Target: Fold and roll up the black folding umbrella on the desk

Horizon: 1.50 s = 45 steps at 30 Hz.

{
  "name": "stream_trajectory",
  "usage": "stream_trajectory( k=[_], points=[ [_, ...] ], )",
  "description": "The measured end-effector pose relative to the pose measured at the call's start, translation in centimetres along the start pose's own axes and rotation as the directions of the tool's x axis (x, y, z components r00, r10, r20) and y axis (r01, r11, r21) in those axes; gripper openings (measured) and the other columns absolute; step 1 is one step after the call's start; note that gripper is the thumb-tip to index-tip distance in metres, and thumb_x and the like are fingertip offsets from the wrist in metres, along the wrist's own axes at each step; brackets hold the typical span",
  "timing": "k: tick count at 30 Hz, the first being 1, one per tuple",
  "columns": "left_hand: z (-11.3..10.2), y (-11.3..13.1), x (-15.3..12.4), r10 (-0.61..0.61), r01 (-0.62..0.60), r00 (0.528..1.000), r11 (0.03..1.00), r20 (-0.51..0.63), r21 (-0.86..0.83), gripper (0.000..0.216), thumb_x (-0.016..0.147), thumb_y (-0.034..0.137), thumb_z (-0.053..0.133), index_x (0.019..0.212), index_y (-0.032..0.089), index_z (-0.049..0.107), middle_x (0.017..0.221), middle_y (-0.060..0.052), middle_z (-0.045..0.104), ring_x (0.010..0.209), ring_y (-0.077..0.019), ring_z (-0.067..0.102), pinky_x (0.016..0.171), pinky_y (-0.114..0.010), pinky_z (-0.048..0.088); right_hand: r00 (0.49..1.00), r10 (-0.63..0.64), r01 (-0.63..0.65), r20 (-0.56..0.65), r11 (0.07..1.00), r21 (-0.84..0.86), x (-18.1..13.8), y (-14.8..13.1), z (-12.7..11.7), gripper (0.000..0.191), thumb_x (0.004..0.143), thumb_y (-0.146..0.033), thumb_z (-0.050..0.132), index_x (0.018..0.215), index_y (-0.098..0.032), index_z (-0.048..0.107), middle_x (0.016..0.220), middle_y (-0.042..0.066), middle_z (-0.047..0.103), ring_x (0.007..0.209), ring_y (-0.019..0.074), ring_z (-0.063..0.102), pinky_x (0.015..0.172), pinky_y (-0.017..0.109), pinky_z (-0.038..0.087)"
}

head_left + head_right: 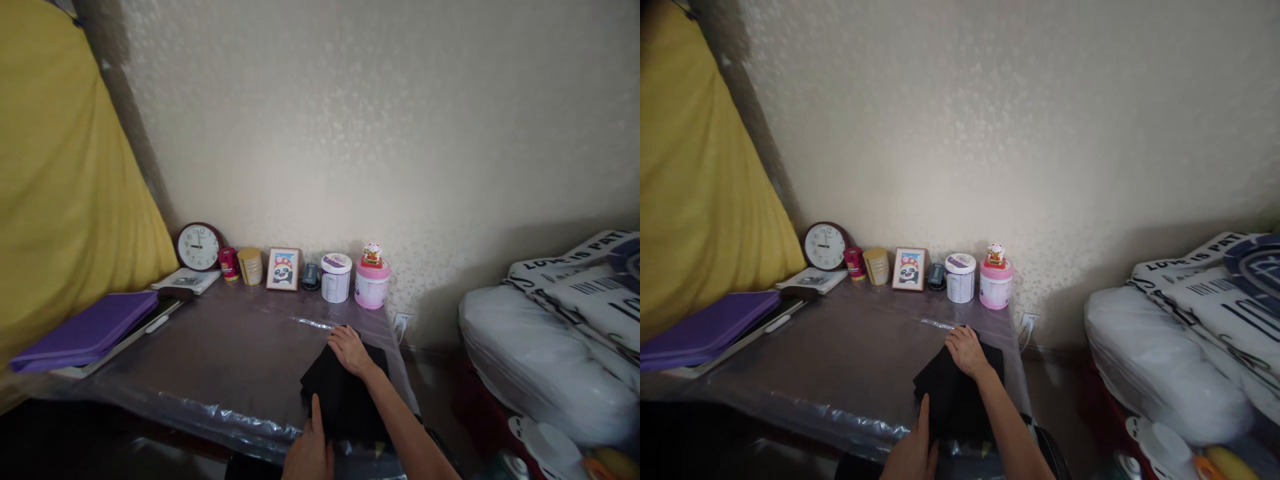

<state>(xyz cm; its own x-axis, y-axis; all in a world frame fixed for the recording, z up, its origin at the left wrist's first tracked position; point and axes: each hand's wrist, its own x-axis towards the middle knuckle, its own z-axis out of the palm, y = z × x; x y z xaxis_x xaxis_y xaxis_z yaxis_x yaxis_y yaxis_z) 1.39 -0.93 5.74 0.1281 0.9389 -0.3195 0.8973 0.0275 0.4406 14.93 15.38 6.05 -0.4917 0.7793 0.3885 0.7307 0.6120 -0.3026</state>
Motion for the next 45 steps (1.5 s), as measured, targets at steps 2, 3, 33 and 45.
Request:
stream_trajectory(
  k=[2,3,33,45],
  points=[
    [0.0,0.0,0.0,-0.005,0.005,1.0,1.0,0.002,0.008,0.069,0.08,0.013,0.034,0.136,-0.002,-0.004,0.126,-0.023,0.044,0.098,-0.0231,0.057,0.079,-0.03,0.042,0.998,0.067,-0.068,-0.021,0.997,-0.035,0.7,0.4,0.0,0.027,0.087,-0.025,0.04,0.104,-0.022,0.06,0.116,0.005,0.058,0.118,0.0179,0.041,0.103,0.043,0.019],
    [0.1,0.0,0.1,-0.009,0.009,1.0,1.0,0.001,0.013,0.068,0.081,0.014,0.033,0.136,-0.002,-0.004,0.125,-0.023,0.045,0.097,-0.0229,0.057,0.079,-0.03,0.042,0.994,0.101,-0.103,-0.043,0.993,-0.049,0.8,0.3,-0.1,0.027,0.086,-0.026,0.041,0.107,-0.021,0.058,0.118,0.006,0.056,0.119,0.0185,0.04,0.103,0.043,0.018],
    [1.1,-0.7,-0.4,0.068,-0.07,0.991,0.997,-0.119,-0.013,0.063,0.085,0.021,0.029,0.137,0.002,-0.001,0.117,-0.018,0.053,0.093,-0.0172,0.058,0.076,-0.024,0.04,0.652,0.639,-0.64,-0.409,0.752,0.154,-12.3,-1.3,-3.8,0.03,0.081,-0.036,0.039,0.094,-0.016,0.057,0.094,0.012,0.062,0.09,0.0242,0.059,0.081,0.035,0.044],
    [0.9,-1.2,-0.3,0.073,-0.081,0.991,0.995,-0.117,-0.066,0.062,0.086,0.025,0.027,0.136,0.002,0.001,0.106,-0.014,0.061,0.089,-0.0171,0.059,0.074,-0.023,0.039,0.612,0.761,-0.629,-0.218,0.634,0.45,-12.7,0.9,-2.8,0.035,0.075,-0.045,0.041,0.08,-0.02,0.064,0.08,0.007,0.068,0.079,0.0232,0.063,0.071,0.031,0.046]
  ],
)
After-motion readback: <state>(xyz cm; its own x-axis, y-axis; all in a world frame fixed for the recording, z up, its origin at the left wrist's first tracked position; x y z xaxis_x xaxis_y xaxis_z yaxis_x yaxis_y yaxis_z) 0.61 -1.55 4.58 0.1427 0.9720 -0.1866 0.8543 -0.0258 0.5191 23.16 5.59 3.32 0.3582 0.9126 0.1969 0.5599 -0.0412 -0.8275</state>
